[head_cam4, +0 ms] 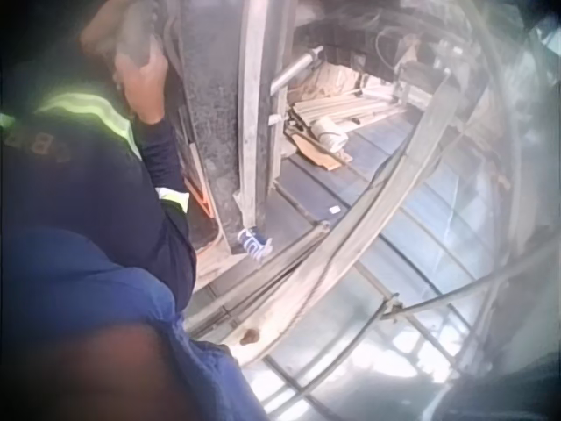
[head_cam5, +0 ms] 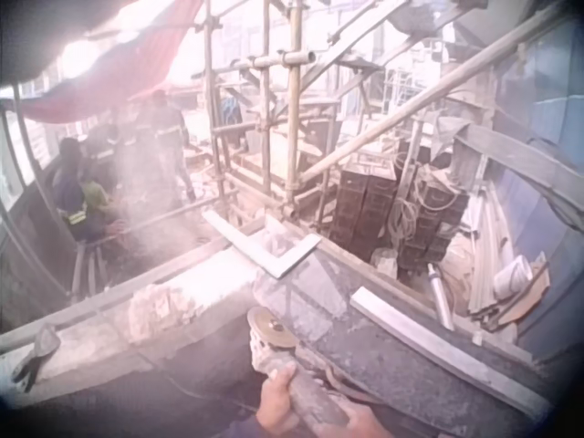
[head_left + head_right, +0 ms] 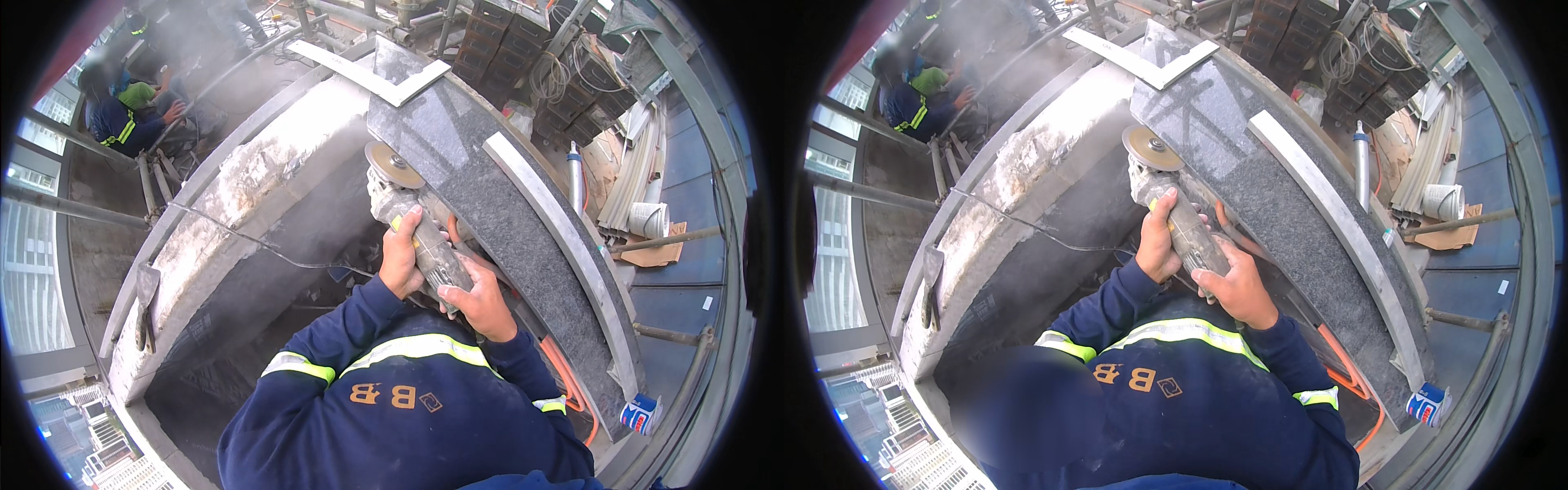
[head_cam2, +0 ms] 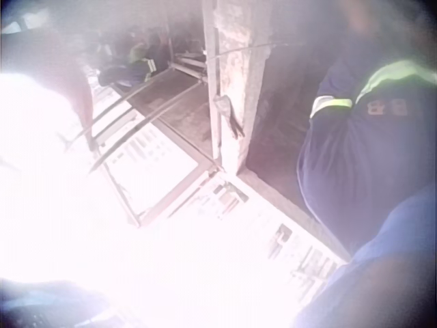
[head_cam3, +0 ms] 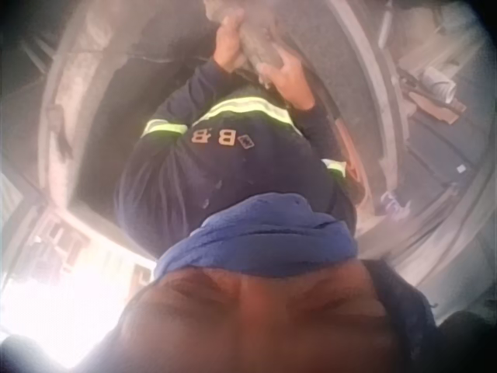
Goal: The person uses an angle grinder to grind the surface of a curved stone slab. The person holds the tool with both hands and moves it along the stone, generating dust. The person briefly pauses to wipe the surface with a hand before resuming grinding.
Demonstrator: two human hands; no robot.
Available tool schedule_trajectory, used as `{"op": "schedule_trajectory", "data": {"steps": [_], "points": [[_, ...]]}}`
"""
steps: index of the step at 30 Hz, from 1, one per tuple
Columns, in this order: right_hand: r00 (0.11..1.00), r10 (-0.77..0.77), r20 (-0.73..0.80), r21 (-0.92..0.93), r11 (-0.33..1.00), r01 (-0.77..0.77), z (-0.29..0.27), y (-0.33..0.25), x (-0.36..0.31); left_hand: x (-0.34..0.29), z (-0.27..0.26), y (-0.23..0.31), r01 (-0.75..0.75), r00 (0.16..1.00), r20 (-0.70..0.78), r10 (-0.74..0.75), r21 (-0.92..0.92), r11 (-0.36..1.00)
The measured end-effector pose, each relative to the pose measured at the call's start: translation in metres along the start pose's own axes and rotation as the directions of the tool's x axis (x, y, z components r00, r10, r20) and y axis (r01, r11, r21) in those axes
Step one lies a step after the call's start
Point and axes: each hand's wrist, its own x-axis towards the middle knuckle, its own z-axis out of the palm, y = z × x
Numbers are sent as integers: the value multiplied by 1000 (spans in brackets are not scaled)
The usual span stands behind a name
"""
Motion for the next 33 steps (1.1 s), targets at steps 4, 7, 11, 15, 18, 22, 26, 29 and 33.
{"op": "schedule_trajectory", "data": {"steps": [4, 7, 11, 15, 18, 22, 26, 29, 33], "points": [[1000, 6, -5, -6, 1000, -6, -1, -1, -3, 1, -2, -5, 22, 1000, -4, -22, -11, 1000], [1000, 26, -4, -26, 999, -26, -2, -4, -12, -9, 0, -8, 1, 1000, -17, -1, 2, 1000], [1000, 10, 25, -3, 1000, -10, -8, 0, -26, -27, 7, -14, 38, 999, 10, -38, -4, 999], [999, -4, 49, -15, 1000, 5, -19, 5, -38, -37, 16, -26, -19, 999, -51, 20, 7, 1000], [997, -20, 77, -7, 1000, 20, -25, 10, -43, -44, 19, -33, -29, 998, -63, 27, -21, 999], [992, 5, 123, -27, 1000, -1, -36, 14, -51, -50, 20, -43, -28, 999, -34, 25, -93, 995], [989, -6, 146, -76, 997, 18, -41, 9, -55, -51, 19, -51, -63, 997, -42, 59, -94, 994], [992, 10, 123, -58, 998, -3, -41, 11, -58, -55, 25, -52, -70, 996, -57, 64, -98, 993], [994, 39, 98, -56, 998, -34, -37, 6, -58, -52, 26, -49, -91, 995, -36, 89, -45, 995]]}}
